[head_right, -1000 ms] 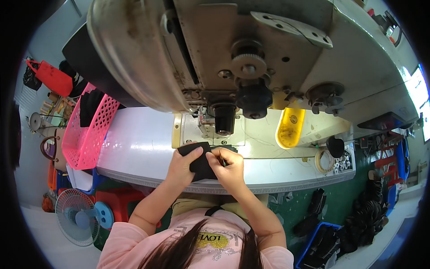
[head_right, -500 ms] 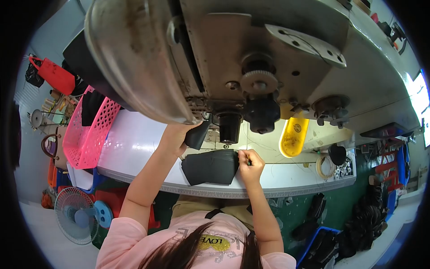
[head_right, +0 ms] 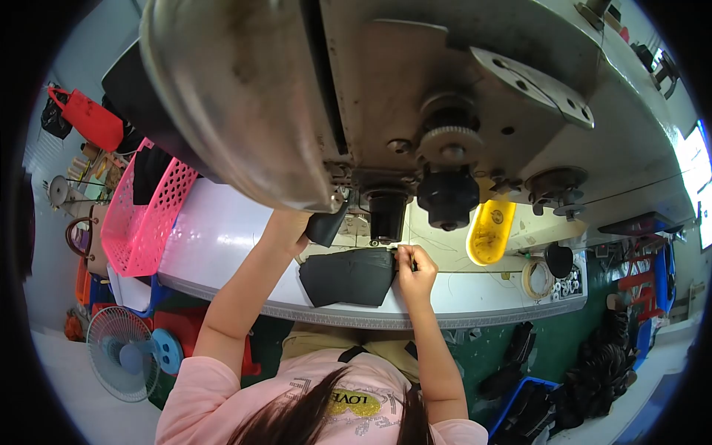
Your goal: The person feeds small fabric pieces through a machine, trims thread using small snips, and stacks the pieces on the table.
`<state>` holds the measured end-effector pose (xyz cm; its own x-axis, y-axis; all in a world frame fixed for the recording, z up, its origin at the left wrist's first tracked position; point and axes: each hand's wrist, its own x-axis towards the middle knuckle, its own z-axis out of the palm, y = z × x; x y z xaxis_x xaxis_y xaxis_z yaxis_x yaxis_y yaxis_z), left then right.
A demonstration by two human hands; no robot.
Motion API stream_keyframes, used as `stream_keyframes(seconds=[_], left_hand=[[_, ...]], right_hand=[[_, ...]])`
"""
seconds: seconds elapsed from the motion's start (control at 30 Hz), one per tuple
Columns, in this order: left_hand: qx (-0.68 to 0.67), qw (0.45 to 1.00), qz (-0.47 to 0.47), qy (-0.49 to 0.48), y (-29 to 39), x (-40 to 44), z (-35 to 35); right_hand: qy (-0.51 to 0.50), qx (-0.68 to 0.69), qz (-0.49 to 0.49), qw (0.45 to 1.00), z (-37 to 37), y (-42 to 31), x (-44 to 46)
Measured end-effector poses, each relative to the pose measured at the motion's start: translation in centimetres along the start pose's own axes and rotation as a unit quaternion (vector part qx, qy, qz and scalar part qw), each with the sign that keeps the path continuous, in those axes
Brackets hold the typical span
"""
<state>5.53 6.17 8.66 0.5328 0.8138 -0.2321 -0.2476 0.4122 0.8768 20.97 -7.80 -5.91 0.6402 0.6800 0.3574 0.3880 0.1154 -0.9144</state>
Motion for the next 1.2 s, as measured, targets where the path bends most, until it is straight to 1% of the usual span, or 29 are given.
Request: stream_keyframes(seconds=[0.03,0.13,0.23,0.4,0.5,0.53,0.6,0.7,0.73,0.83,0.87,0.97,1.0,1.1,1.13,1.17,1.2], left_hand=[[0.001,1.000,0.004,-0.006,0.1,0.0,0.1],[-0.008,1.000,0.017,-0.023,0.5,0.3,0.2],[-0.041,0.998,0.025,-0.029,-0.1,1.4,-0.3],[-0.063,0.997,0.029,-0.038,-0.7,2.5,-0.9],[-0.074,0.997,0.006,-0.006,0.1,1.4,-0.1],[-0.082,0.996,0.043,0.008,0.1,1.1,-0.1],[-0.098,0.988,0.118,0.034,0.1,0.4,-0.2],[-0.065,0.977,0.202,0.024,-0.7,0.6,-2.1],[-0.070,0.983,0.172,-0.012,-0.5,0.4,-2.2],[0.002,0.992,0.114,-0.053,0.1,-0.1,-2.3],[0.054,0.980,0.189,0.001,0.6,-0.2,-1.7],[0.042,0.952,0.283,0.108,1.2,1.1,-3.9],[0.020,0.947,0.295,0.129,1.1,1.7,-5.0],[-0.070,0.969,0.159,0.173,-2.1,4.6,-7.8],[-0.072,0.973,0.119,0.185,-2.9,5.7,-7.7],[-0.062,0.984,0.071,0.150,-3.4,6.3,-7.6],[-0.080,0.986,0.070,0.132,-4.1,7.6,-7.3]], right_hand=[[0.002,0.002,-0.009,1.000,0.0,0.1,0.0],[0.010,0.065,0.060,0.996,0.0,-0.4,-0.1],[0.021,0.103,0.063,0.992,0.0,0.1,-0.2],[-0.005,0.043,0.038,0.998,-0.2,0.1,-0.2],[-0.002,0.018,0.023,1.000,-0.1,0.3,-0.3],[0.002,0.013,0.020,1.000,-0.1,0.2,-0.3],[0.006,-0.022,-0.018,1.000,-0.3,-1.0,-0.5],[0.002,-0.059,-0.074,0.996,-0.2,-2.1,-0.7],[-0.004,-0.064,-0.083,0.994,-0.2,-2.4,-0.8],[-0.017,-0.083,-0.102,0.991,0.0,-2.6,-1.1],[-0.016,-0.087,-0.105,0.991,0.0,-2.4,-1.0],[-0.014,-0.089,-0.087,0.992,-0.2,-2.1,-0.9],[-0.015,-0.089,-0.075,0.993,-0.2,-2.1,-1.0],[-0.011,-0.093,-0.076,0.993,-0.1,-2.3,-0.9],[-0.011,-0.092,-0.080,0.992,0.0,-2.3,-0.8],[-0.012,-0.091,-0.084,0.992,0.0,-2.2,-0.8],[-0.013,-0.092,-0.086,0.992,0.0,-2.2,-0.8]])
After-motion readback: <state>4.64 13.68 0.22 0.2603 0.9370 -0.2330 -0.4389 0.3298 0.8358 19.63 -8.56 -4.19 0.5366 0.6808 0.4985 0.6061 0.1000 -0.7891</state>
